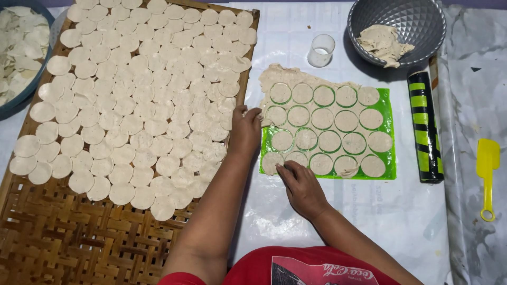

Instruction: The recorder uses a rolling pin to flatten dough, then uses a small circular cutter to create dough circles and organizes them on a drying rack.

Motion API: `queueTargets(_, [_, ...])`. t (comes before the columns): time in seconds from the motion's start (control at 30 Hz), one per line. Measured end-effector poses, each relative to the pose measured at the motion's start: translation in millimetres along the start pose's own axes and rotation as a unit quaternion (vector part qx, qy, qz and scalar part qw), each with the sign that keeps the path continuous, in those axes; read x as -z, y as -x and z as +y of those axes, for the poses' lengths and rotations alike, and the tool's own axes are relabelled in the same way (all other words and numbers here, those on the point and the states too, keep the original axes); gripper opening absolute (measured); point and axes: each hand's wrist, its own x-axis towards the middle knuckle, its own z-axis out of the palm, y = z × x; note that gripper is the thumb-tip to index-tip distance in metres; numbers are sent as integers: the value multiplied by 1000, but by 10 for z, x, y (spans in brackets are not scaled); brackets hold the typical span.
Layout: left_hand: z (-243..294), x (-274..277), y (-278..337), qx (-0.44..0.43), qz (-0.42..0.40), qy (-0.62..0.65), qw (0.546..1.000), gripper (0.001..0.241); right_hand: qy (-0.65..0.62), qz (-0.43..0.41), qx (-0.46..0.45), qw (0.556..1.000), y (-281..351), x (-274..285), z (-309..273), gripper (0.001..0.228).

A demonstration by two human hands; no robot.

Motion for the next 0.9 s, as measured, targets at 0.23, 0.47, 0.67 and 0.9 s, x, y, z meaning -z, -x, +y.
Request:
queueTargets(0.23, [186,74,7,-110,-71,-178,975,31,1,-12,-5,1000,-19,10,6,50])
queueTargets(0.47, [147,35,-417,4,-14,-76,997,20,-7,-17,-17,1000,-12,-6,19,48])
queueTargets(0.67, [-105,-228,-568,-102,-9,-66,993,32,-4,-23,-30,999,-1,-33,47,43])
queueTargets(0.9, [140,-186,-566,-68,-66,-103,990,35,-12,-33,-43,998,2,-46,57,42])
